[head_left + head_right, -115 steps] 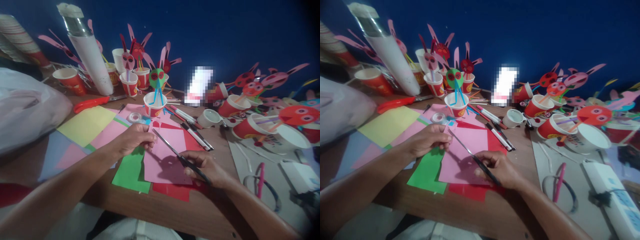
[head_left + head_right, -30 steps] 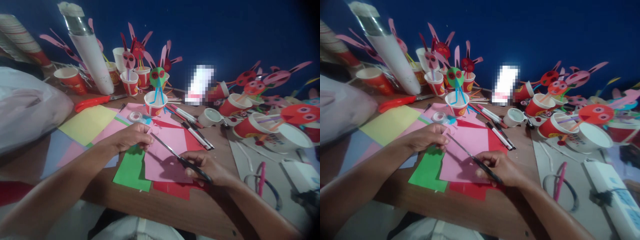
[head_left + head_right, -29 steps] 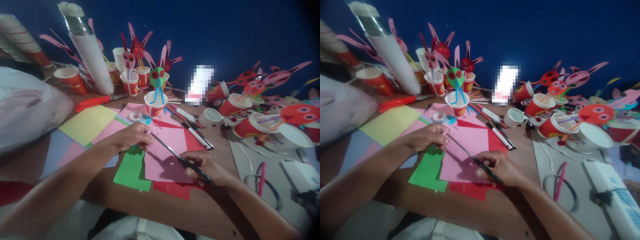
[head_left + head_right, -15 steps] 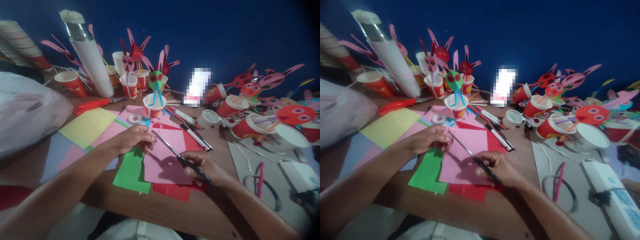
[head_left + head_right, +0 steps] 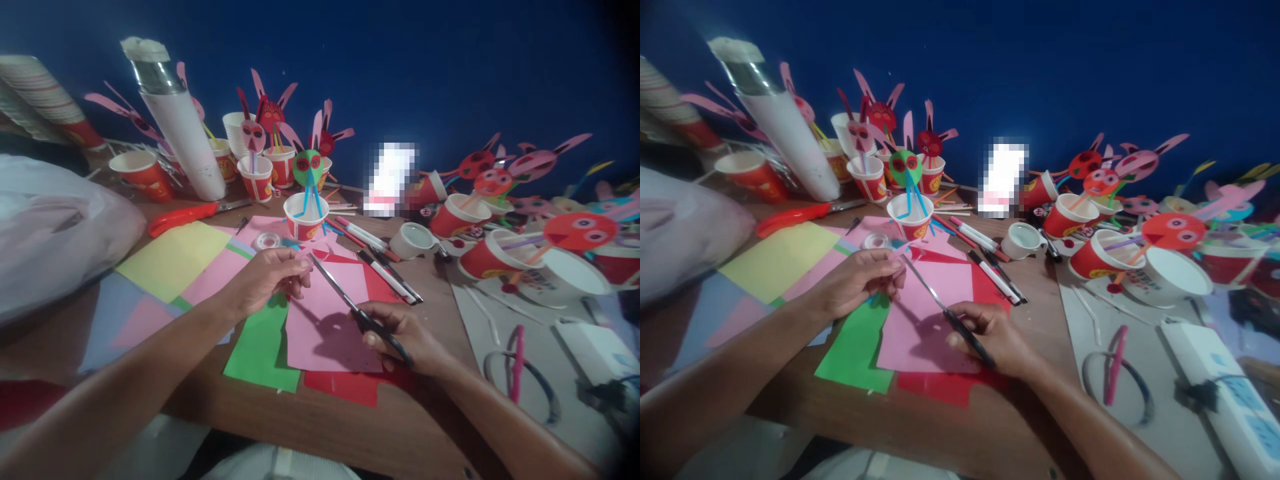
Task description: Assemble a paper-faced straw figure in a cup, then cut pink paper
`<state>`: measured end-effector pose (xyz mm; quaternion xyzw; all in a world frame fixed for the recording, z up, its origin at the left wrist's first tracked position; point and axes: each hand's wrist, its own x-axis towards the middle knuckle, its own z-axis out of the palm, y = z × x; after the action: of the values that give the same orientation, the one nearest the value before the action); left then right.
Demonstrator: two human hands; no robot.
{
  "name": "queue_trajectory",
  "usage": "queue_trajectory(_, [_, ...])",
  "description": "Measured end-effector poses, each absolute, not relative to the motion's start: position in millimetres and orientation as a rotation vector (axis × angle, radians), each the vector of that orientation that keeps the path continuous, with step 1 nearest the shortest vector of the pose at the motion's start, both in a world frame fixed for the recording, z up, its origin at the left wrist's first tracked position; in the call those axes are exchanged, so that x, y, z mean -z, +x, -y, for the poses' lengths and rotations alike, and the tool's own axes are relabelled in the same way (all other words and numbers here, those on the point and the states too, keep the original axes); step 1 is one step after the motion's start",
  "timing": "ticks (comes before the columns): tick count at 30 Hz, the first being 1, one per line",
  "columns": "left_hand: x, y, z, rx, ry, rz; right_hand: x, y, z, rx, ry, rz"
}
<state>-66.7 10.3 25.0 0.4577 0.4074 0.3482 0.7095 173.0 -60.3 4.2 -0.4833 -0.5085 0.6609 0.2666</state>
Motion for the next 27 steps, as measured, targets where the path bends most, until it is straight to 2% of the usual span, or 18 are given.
queue_trajectory(15, [-26.6,-66.7,-9.8,-0.752,1.026,-0.897,-11.3,166.2,60.6,-1.933,-1.249,1.249])
queue_trajectory(27, [-28.2,-66.8,-9.5,-0.719,1.043,-0.920,-8.6,169.5,60.7,-1.891,-1.239,1.351])
